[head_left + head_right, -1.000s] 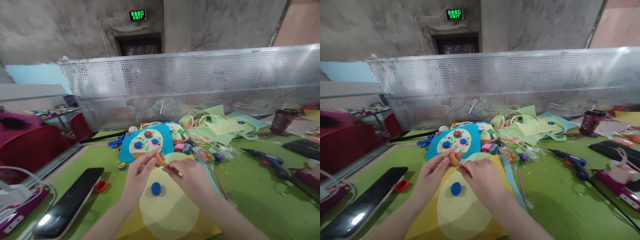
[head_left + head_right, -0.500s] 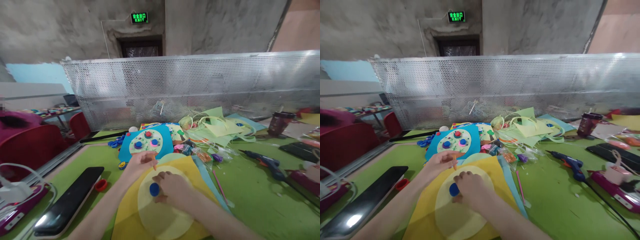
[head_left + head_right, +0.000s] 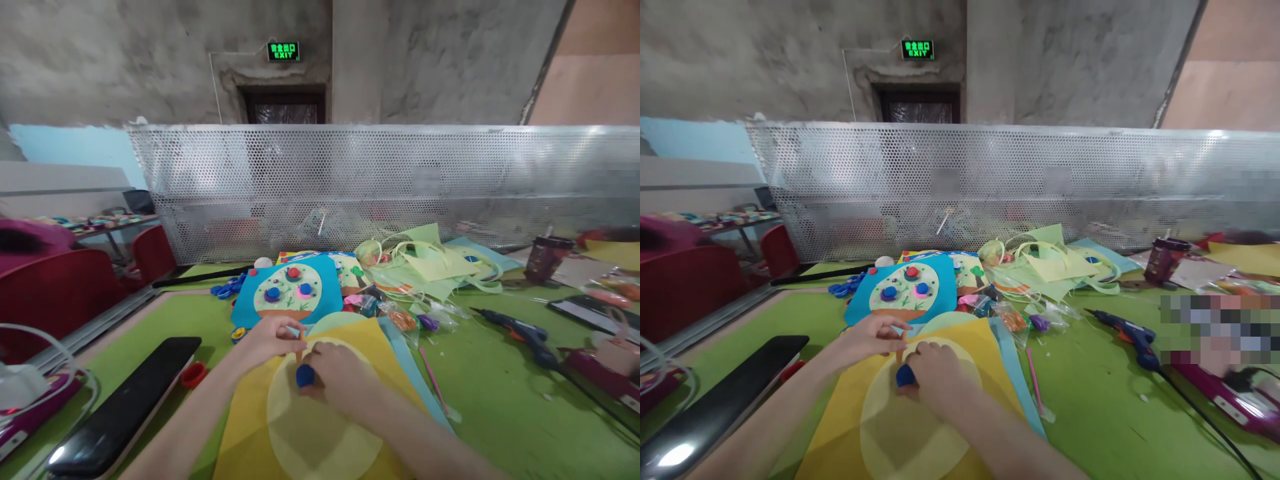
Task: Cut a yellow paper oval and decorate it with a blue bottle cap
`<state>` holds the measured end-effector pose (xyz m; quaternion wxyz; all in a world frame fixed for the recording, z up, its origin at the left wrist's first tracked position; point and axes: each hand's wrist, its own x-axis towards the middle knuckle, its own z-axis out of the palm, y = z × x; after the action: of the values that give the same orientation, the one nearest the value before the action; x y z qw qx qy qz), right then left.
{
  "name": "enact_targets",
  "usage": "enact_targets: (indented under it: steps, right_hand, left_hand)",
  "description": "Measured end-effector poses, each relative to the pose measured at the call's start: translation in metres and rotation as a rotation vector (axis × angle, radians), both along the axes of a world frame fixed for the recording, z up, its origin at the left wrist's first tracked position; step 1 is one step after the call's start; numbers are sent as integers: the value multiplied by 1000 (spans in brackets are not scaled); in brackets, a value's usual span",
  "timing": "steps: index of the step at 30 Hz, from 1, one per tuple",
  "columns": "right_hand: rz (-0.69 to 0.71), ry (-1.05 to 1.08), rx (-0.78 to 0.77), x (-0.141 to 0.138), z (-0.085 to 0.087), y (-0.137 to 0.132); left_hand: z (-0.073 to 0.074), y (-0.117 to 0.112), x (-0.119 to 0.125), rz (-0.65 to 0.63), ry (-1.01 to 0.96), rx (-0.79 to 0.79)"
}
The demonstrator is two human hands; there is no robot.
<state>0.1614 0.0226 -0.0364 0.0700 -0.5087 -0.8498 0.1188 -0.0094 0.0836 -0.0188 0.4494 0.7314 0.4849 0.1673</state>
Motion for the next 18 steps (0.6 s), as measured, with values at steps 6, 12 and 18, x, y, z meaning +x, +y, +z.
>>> enact_targets:
  steps: [6,12,18]
  right_hand:
    - [-309,359,1,39,6,17]
    - [-261,792,-295,49,9,26]
    - [-216,1059,-147,30,7,20]
  left_hand:
    - [-2,-6,1,-98,28,-136]
    - [-1,-9,1,-14,-181,-237]
    - [11,-23,22,77,-759,-356]
